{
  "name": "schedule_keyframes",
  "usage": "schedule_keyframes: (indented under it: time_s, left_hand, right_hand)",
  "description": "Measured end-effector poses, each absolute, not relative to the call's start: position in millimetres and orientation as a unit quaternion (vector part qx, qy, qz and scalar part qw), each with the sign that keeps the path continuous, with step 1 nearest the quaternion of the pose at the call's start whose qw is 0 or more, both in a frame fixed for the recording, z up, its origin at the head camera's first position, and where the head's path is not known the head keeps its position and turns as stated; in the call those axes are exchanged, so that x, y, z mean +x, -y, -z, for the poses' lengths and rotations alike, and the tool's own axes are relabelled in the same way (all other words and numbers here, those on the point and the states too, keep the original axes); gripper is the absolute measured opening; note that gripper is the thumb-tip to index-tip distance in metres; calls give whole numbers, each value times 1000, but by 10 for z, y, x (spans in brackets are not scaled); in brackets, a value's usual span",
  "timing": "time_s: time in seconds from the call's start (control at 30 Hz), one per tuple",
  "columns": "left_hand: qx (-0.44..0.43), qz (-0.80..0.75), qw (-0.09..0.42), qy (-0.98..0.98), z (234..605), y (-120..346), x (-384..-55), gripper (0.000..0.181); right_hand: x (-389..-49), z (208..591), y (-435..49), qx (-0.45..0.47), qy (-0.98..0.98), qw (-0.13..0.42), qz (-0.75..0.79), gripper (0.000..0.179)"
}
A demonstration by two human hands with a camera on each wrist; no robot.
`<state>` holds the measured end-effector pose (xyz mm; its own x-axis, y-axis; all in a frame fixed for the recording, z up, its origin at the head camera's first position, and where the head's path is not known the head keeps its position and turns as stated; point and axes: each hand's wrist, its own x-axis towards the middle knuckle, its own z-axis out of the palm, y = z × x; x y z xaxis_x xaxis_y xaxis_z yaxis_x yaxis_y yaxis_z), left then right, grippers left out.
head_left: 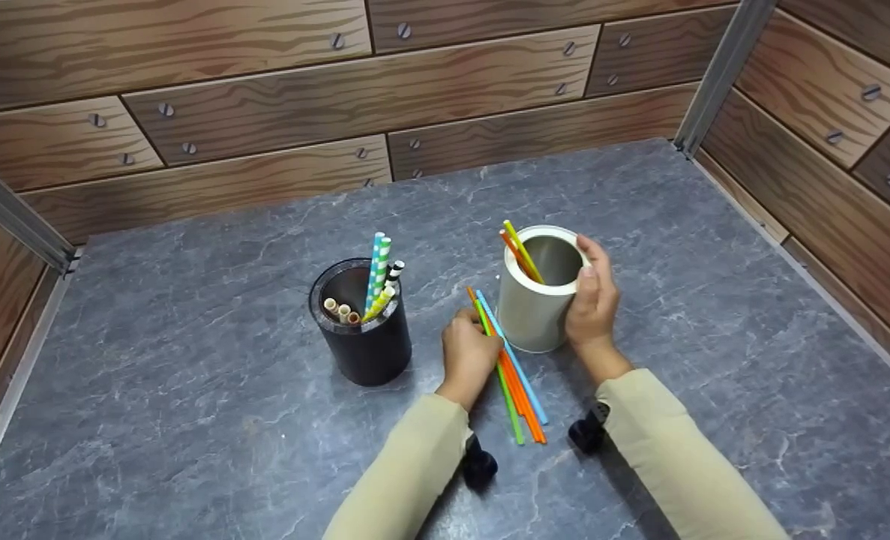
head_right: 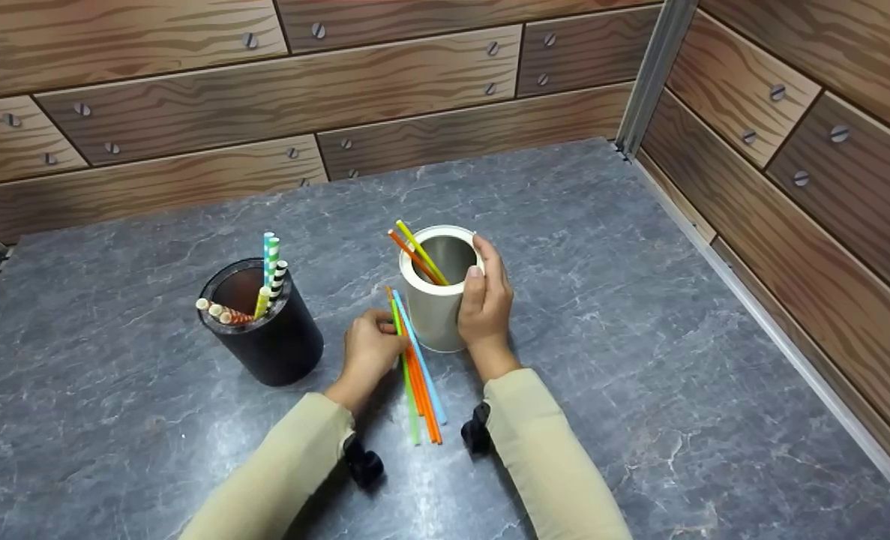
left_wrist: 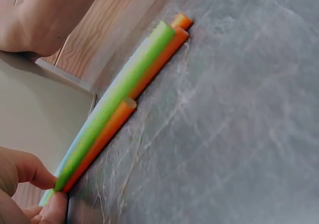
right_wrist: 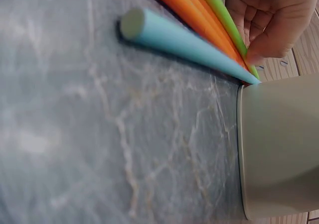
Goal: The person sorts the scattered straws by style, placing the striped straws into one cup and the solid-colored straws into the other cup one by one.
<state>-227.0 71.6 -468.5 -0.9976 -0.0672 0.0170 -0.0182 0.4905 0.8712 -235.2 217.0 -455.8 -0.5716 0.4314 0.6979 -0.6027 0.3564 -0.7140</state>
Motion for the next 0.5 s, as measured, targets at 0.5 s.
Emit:
schedule_keyframes:
  time_s: [0.5]
  left_hand:
    - [91,584,-76,803,4642,-618,-2349,27]
  right_hand:
    - [-2358,4555,-2169,57,688,463,-556,47]
